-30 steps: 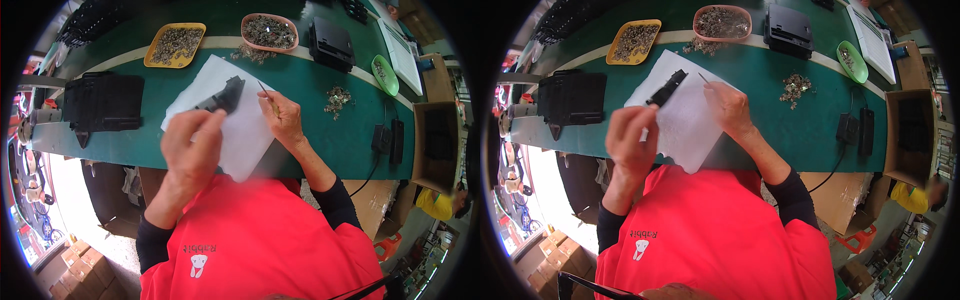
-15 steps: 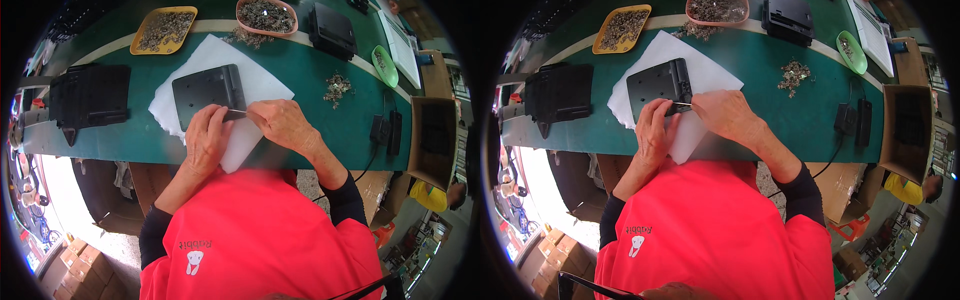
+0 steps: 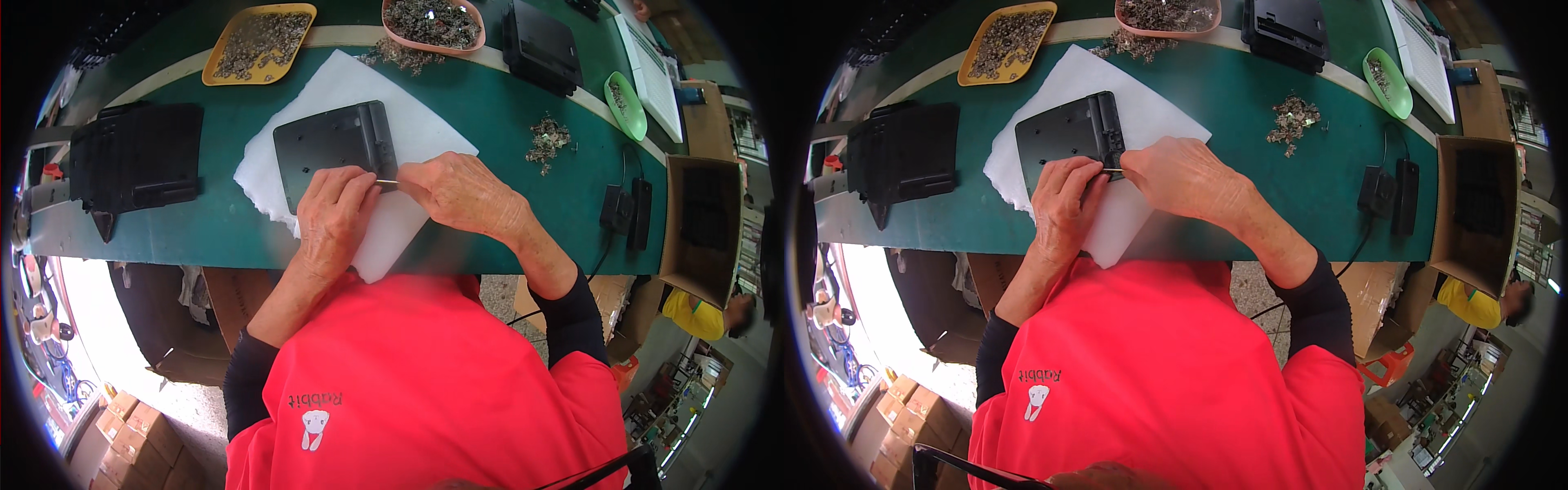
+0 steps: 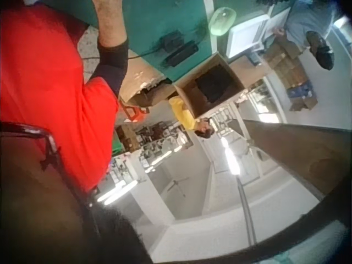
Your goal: The person uses a small screwdriver to fasten screws into black plastic electronic housings on a green workbench. They repeatedly pick up housings, align them, insert screws from nearby trays, and tighten them before moving to the next unit.
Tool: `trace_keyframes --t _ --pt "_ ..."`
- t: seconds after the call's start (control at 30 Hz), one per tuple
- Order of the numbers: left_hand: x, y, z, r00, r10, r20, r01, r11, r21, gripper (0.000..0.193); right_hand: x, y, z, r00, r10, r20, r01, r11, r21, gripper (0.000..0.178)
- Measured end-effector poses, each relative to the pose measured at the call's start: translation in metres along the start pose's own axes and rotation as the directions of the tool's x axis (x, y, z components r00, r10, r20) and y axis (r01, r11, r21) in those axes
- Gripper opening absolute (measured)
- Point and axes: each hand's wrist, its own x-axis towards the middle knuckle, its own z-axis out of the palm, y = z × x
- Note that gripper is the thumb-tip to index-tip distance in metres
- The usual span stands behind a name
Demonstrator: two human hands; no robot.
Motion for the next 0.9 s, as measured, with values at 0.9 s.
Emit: trace_keyframes --t 0.9 --pt "0.001 0.001 -0.012 0.998 0.005 0.055 -0.002 0.999 -0.049 0.039 -0.01 0.016 0.024 0.794 -0.175 -0.583 0.34 0.921 0.188 0.008"
